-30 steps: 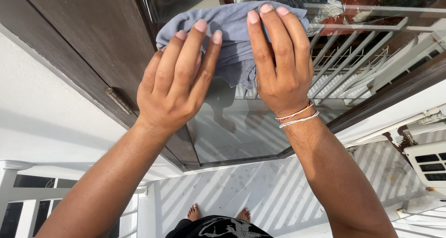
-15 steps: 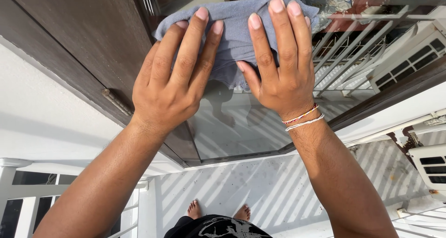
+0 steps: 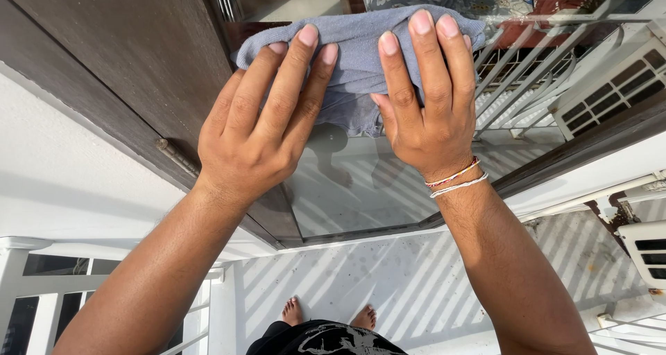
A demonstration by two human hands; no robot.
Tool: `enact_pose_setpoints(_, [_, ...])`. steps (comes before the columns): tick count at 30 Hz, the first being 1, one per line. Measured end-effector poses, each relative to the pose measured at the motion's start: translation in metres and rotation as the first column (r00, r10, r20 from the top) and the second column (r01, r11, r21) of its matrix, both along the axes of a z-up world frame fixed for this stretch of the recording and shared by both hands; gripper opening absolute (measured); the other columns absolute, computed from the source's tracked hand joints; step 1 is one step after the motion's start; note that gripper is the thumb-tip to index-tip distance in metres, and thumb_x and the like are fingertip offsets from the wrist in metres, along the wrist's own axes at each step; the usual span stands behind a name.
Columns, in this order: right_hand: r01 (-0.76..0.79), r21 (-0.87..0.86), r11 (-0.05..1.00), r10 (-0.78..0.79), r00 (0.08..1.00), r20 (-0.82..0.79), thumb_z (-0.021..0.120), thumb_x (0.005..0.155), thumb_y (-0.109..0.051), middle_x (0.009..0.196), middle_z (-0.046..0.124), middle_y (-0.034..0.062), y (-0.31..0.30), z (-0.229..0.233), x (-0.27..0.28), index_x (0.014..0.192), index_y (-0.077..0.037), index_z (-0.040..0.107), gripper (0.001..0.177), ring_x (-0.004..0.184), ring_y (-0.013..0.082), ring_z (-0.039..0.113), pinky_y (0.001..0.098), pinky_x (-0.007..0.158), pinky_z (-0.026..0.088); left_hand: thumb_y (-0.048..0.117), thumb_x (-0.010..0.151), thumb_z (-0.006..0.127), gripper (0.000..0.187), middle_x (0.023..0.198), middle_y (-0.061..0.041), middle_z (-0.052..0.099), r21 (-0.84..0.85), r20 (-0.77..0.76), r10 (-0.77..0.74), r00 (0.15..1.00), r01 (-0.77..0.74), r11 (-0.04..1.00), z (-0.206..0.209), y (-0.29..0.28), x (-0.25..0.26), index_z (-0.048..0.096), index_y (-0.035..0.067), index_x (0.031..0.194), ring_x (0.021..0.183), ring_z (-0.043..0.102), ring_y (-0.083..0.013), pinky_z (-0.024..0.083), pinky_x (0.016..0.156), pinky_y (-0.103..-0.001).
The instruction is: Cleaning a glass balcony door using a cloth.
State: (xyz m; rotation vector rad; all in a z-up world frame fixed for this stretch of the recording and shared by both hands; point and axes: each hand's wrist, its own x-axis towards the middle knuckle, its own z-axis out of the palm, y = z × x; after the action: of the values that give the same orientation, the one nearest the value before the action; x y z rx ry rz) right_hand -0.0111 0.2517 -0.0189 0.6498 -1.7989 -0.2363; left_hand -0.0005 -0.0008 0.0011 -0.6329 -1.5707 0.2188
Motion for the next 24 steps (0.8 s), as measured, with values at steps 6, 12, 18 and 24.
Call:
enact_pose_setpoints(6, [-0.026, -0.019, 0.999, 0.026, 1.0, -0.013, 0.056, 0.119, -0.017, 0.163, 0.039, 0.0155, -0.002, -0.001, 0.001, 0.158, -0.003, 0.055, 0.041, 0.152, 0.0364, 0.037, 0.0461, 0.132, 0.04, 0.0, 0.109, 0.07, 0.035, 0.143, -0.004, 0.061, -0.005, -0.03, 0.026, 0.999, -0.026, 1.0, -0.004, 0.0, -0.003, 0.073, 0.014, 0.142, 0.122, 0.06, -0.018, 0.057, 0.097, -0.027])
enact_pose_setpoints(12, [-0.023, -0.051, 0.998, 0.017, 0.994, -0.108, 0.065, 0.112, 0.0, 0.15, 0.05, 0.0099, -0.005, -0.011, -0.004, 0.144, -0.004, 0.069, 0.032, 0.139, 0.0308, 0.047, 0.0383, 0.12, 0.049, 0.006, 0.108, 0.071, 0.039, 0.136, -0.002, 0.065, 0.001, -0.021, 0.019, 1.0, -0.019, 1.0, -0.008, 0.001, -0.001, 0.07, 0.022, 0.144, 0.114, 0.061, -0.0156, 0.057, 0.089, -0.027])
enact_pose_setpoints(18, [-0.073, -0.047, 0.996, 0.065, 0.987, -0.15, 0.065, 0.108, 0.004, 0.148, 0.052, 0.0077, -0.006, -0.014, -0.005, 0.139, -0.004, 0.072, 0.033, 0.137, 0.0277, 0.048, 0.0356, 0.114, 0.05, -0.012, 0.103, 0.071, 0.054, 0.131, 0.003, 0.061, 0.006, -0.036, 0.061, 0.997, -0.061, 0.998, -0.016, 0.004, -0.003, 0.071, 0.021, 0.145, 0.11, 0.057, -0.012, 0.054, 0.086, -0.024])
enact_pose_setpoints(24, [-0.11, -0.054, 0.992, 0.1, 0.983, -0.154, 0.072, 0.111, 0.003, 0.144, 0.056, 0.0048, -0.004, -0.029, -0.005, 0.134, -0.007, 0.076, 0.025, 0.132, 0.0254, 0.049, 0.032, 0.109, 0.053, -0.016, 0.105, 0.069, 0.05, 0.137, 0.0, 0.058, 0.005, -0.003, 0.013, 1.0, -0.013, 1.0, -0.04, 0.002, -0.007, 0.069, 0.015, 0.145, 0.114, 0.056, -0.0134, 0.053, 0.089, -0.025])
